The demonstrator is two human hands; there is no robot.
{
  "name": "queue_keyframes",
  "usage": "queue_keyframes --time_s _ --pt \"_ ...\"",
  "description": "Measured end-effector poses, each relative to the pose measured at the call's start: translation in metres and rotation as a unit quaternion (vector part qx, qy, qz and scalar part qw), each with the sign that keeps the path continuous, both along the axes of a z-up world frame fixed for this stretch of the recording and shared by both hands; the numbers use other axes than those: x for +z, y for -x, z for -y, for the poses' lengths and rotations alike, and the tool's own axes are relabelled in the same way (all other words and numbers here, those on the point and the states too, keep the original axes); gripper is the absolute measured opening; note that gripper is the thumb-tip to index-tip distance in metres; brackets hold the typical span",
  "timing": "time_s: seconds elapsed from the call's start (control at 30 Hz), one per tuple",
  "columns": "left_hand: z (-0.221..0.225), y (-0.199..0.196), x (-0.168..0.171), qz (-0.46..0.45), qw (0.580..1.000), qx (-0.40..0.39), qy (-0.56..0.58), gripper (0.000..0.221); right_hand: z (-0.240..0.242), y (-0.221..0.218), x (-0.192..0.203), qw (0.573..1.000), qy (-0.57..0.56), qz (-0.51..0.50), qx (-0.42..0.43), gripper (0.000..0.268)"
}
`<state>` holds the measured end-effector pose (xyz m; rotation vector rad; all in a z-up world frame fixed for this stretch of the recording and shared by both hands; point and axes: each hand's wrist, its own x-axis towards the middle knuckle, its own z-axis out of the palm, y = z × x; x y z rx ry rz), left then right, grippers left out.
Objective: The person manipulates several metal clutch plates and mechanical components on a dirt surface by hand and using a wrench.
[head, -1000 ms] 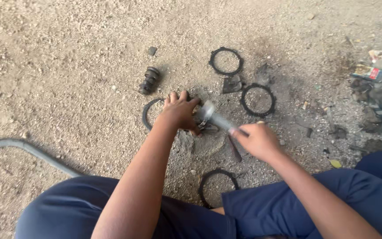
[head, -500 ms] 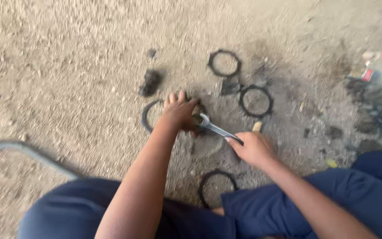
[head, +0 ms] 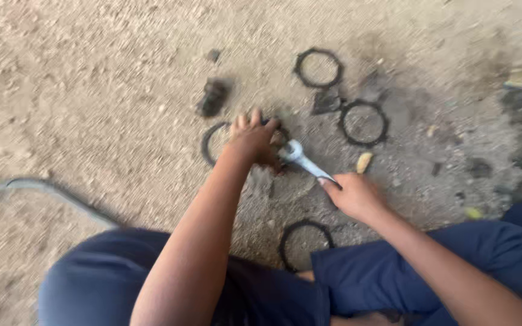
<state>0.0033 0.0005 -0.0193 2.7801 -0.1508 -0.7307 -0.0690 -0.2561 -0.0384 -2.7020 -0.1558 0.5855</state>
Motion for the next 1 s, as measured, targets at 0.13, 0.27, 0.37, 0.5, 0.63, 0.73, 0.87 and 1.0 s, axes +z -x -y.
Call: queue_keyframes --time_s 0.13,0.27,0.37,0.5,0.63,0.73,0.87,1.0 --pt "-0.005 0.005 -0.007 -0.012 1.000 -0.002 -0.006 0.123 0.008 -0.010 -0.007 0.987 -0.111 -0.059 -0.097 0.053" --pt "-0.001 0.003 -0.010 -0.002 1.000 -0.007 -0.009 0.120 0.000 -0.001 0.011 0.999 0.012 0.030 -0.013 0.039" --pt "0.000 -0.014 -0.009 -0.005 1.000 -0.013 -0.023 0.123 -0.003 -0.011 0.023 0.997 0.046 0.055 0.022 0.041" --pt "-0.002 -0.012 -0.020 -0.044 0.997 -0.029 -0.065 0.128 -0.008 -0.003 0.022 0.999 0.004 0.047 -0.011 0.041" --pt "-0.007 0.001 -0.070 0.024 0.999 -0.015 -0.031 0.110 -0.010 0.015 0.019 0.999 0.002 -0.044 -0.012 0.040" --pt "0.000 -0.028 -0.067 0.046 0.997 -0.029 -0.054 0.116 0.001 -0.027 0.027 0.998 0.010 -0.045 -0.049 0.036" --pt "0.007 0.011 -0.054 -0.095 0.989 -0.057 -0.099 0.125 0.014 0.015 -0.009 0.999 -0.012 -0.002 0.040 0.042" --pt "-0.001 -0.015 -0.041 0.007 0.998 -0.042 -0.042 0.115 0.006 -0.014 -0.023 0.990 -0.104 -0.075 -0.056 0.036"
